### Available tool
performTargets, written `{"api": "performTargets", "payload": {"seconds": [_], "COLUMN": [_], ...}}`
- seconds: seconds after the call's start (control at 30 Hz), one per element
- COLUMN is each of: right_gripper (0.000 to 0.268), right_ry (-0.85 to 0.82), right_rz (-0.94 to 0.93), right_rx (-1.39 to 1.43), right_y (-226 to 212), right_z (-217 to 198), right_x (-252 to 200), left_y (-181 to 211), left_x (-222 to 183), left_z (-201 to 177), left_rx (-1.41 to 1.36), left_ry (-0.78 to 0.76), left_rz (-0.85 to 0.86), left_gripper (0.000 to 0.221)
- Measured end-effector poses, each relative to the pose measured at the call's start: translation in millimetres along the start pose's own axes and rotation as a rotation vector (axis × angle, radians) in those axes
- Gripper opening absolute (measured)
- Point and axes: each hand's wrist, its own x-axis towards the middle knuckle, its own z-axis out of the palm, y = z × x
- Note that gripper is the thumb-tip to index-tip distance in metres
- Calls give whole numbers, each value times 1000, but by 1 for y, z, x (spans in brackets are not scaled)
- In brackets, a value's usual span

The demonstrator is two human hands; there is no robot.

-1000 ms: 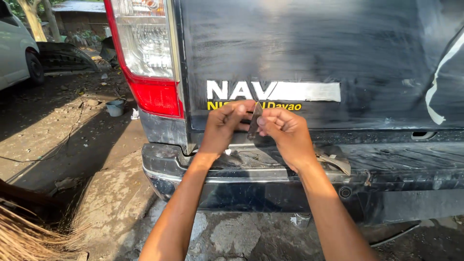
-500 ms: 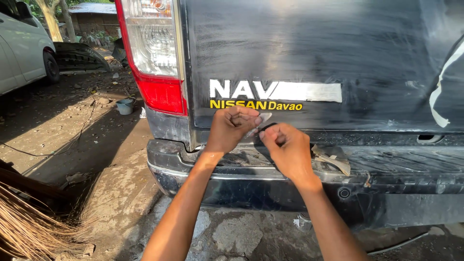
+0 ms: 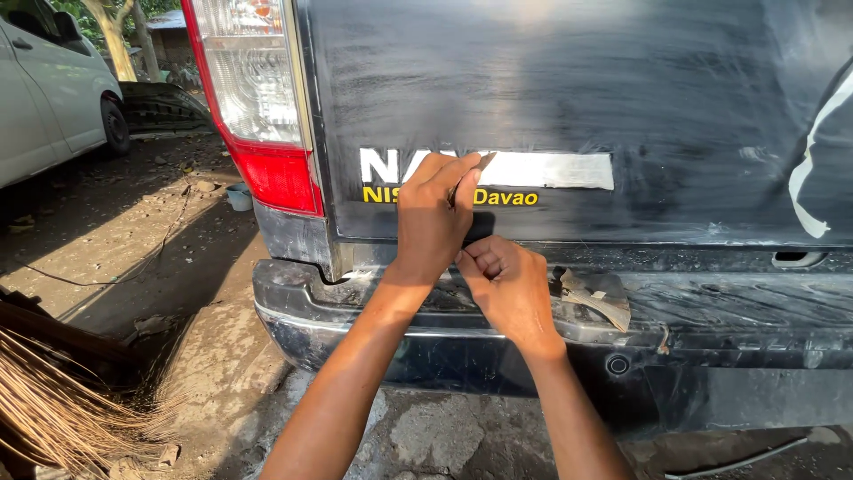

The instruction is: Using a scraper blade to remove adhesive tape and decals from the rear of a vehicle.

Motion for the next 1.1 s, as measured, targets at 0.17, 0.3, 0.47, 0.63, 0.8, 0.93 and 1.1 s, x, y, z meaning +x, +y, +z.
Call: {"api": "performTargets", "payload": {"seconds": [0.17, 0.3, 0.47, 0.63, 0.8, 0.93, 1.1], "right_gripper": [16, 15, 16, 16, 18, 20, 23], "right_ry": [-24, -37, -50, -57, -60, -107, -104], "right_rz": [51, 102, 52, 102, 60, 154, 145], "right_rx": [-38, -48, -60, -61, -138, -200, -253], "right_y": [-4, -7, -7, -9, -10, -14, -20], "right_z": [1, 2, 3, 3, 8, 8, 6], "right_x": [1, 0, 0, 0, 1, 1, 1], "left_y": [1, 4, 2, 4, 1, -3, -4], "left_x": [5, 9, 7, 7, 8, 5, 3], "left_z": [2, -1, 0, -1, 3, 2, 3], "left_rx": [-12, 14, 21, -8, 18, -17, -41], "left_ry": [-5, -73, -90, -113, -77, -83, -80], "left_rz": [6, 40, 69, 17, 60, 97, 84], "left_gripper": [18, 13, 10, 8, 5, 10, 11]}}
